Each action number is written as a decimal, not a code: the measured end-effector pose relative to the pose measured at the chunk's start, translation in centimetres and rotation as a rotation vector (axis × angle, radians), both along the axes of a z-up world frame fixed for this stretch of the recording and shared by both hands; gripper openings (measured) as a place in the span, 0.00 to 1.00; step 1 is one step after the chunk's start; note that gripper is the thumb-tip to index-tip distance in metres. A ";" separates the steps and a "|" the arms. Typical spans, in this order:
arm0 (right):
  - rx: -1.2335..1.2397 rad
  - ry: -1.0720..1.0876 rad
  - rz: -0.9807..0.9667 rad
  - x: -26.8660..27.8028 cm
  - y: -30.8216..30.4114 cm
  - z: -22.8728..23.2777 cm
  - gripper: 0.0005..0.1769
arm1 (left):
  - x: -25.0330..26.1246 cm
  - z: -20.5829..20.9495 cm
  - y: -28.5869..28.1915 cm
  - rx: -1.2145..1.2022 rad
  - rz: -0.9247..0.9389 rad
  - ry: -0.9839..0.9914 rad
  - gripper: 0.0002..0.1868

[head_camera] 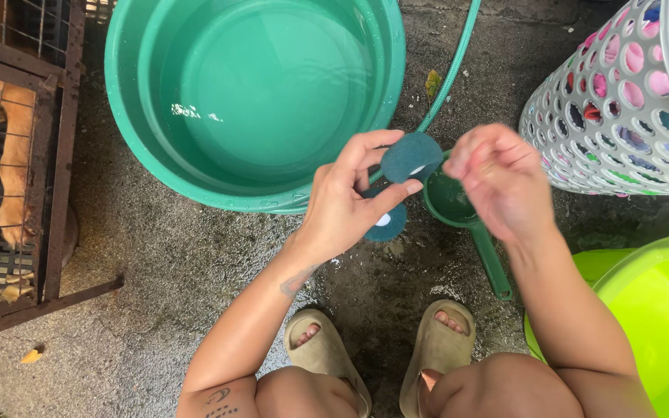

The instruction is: The person prepares a small sponge by squeezing a white substance onto it and then places it into a washing machine.

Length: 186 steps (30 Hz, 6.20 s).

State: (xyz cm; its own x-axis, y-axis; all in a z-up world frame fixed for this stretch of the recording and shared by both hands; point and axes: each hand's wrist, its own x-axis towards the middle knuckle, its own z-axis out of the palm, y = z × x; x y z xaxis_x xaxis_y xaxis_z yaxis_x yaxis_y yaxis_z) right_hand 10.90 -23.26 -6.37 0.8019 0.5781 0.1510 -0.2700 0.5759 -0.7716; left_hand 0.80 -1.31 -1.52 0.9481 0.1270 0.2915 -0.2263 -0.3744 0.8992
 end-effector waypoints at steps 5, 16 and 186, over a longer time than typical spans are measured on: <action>-0.064 -0.262 -0.143 -0.6 0.6 2.5 0.05 | -0.2 -0.4 0.4 0.267 0.034 -0.196 0.29; -0.153 -0.321 -0.252 -1.2 -0.5 0.7 0.10 | -0.5 0.2 1.5 0.409 -0.030 -0.285 0.33; -0.095 -0.161 -0.037 0.2 2.0 -2.6 0.18 | 4.9 -19.3 -7.0 -1.849 -0.549 -0.261 0.24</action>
State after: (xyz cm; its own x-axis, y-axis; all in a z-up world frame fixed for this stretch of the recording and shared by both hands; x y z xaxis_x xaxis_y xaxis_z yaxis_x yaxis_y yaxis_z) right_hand 11.06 -21.21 -8.94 0.7927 0.5663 0.2255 -0.1183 0.5059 -0.8545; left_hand 5.73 -8.29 -20.82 0.9475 0.1452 0.2849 -0.1422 0.9893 -0.0313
